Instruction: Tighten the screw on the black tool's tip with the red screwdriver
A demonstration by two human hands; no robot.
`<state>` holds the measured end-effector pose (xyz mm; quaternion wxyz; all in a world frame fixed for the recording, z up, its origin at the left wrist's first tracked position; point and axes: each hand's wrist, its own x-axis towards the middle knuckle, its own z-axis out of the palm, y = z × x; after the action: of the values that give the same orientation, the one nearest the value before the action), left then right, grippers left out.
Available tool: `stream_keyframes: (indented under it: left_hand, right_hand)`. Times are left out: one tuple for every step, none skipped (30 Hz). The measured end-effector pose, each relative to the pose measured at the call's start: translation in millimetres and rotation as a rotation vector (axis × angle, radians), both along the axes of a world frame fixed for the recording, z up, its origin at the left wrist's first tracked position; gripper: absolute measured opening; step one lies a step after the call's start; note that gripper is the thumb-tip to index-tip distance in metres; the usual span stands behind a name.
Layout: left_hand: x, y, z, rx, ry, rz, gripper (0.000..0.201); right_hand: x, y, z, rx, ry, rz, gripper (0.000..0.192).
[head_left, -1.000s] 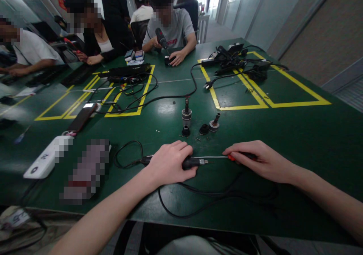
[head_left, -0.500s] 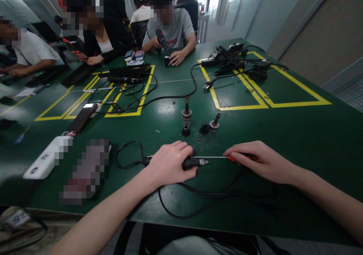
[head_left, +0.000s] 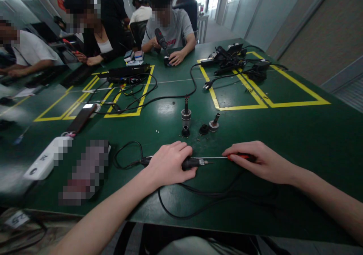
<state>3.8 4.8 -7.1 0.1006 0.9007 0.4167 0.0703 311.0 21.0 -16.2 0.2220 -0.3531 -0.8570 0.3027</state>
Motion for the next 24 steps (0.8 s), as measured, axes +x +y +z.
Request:
stream_keyframes:
  left_hand:
    - [0.1,-0.1,-0.1,0.002,0.003,0.001,0.018]
    - [0.2,-0.2,-0.2,0.003,0.004,0.002,0.018]
    - [0.3,-0.3,-0.4,0.003,0.004,0.001,0.019]
    - [0.4,-0.3,-0.6,0.003,0.002,-0.001,0.019]
    - [0.4,-0.3,-0.8,0.003,-0.001,-0.002,0.019]
    - [0.4,-0.3,-1.1,0.004,-0.003,-0.002,0.019]
    - [0.3,-0.3,-1.3,0.005,-0.006,-0.001,0.019]
    - [0.2,-0.2,-1.6,0.005,-0.009,0.000,0.019]
    - [0.0,-0.2,-1.8,0.006,-0.011,0.001,0.019]
    - [-0.1,-0.1,-1.9,0.005,-0.012,0.001,0.019]
    - [-0.3,-0.1,-2.0,0.003,-0.013,-0.001,0.018]
    - [-0.5,-0.1,-1.9,0.001,-0.013,-0.002,0.018]
    - [-0.7,0.0,-1.9,0.001,-0.013,-0.003,0.018]
    - [-0.8,0.0,-1.7,0.000,-0.012,-0.003,0.018]
    - [-0.8,0.0,-1.5,-0.001,-0.010,-0.002,0.019]
    - [-0.8,0.0,-1.3,-0.002,-0.009,-0.002,0.019]
    - [-0.6,0.0,-0.9,-0.003,-0.007,-0.002,0.019]
    - [-0.3,0.1,-0.6,-0.004,-0.005,-0.002,0.019]
    - [0.0,0.2,-0.2,-0.005,-0.001,-0.002,0.019]
    - [0.4,0.3,0.2,-0.005,0.003,-0.002,0.020]
    - [0.7,0.4,0.6,-0.004,0.007,-0.001,0.020]
    - [1.0,0.4,0.9,-0.004,0.010,0.000,0.020]
    - [1.2,0.3,1.1,-0.005,0.013,0.001,0.020]
    - [1.2,0.3,1.3,-0.006,0.014,0.002,0.020]
  right_hand:
    - [0.2,0.1,0.4,-0.001,0.002,-0.002,0.026]
    - [0.5,0.3,0.8,0.001,0.007,-0.005,0.024]
    - [0.6,0.4,1.1,0.006,0.016,-0.011,0.021]
    - [0.8,0.5,1.2,0.014,0.028,-0.016,0.019]
    - [0.8,0.5,1.1,0.021,0.038,-0.017,0.017]
    - [0.7,0.4,0.9,0.027,0.049,-0.017,0.015]
    - [0.6,0.2,0.7,0.031,0.055,-0.013,0.015]
    - [0.4,0.0,0.5,0.034,0.055,-0.008,0.015]
    - [0.1,-0.2,0.4,0.034,0.048,-0.001,0.015]
    - [-0.2,-0.3,0.5,0.033,0.036,0.005,0.017]
    - [-0.5,-0.3,0.7,0.032,0.026,0.012,0.019]
    - [-0.6,-0.1,0.9,0.031,0.018,0.021,0.023]
    - [-0.5,0.2,1.1,0.032,0.012,0.030,0.027]
    - [-0.3,0.6,1.1,0.037,0.011,0.035,0.031]
    - [0.2,1.0,1.0,0.045,0.013,0.038,0.033]
    - [0.8,1.4,0.7,0.055,0.017,0.038,0.033]
    - [1.4,1.6,0.5,0.063,0.022,0.036,0.031]
    - [2.0,1.6,0.3,0.067,0.029,0.034,0.027]
    - [2.3,1.3,0.5,0.068,0.040,0.034,0.024]
    - [2.3,0.8,0.8,0.065,0.053,0.038,0.021]
    - [1.9,0.1,1.4,0.063,0.066,0.043,0.018]
    - [1.2,-0.7,2.2,0.062,0.080,0.050,0.016]
    - [0.4,-1.6,2.9,0.064,0.090,0.054,0.015]
    - [-0.5,-2.5,3.4,0.065,0.091,0.055,0.015]
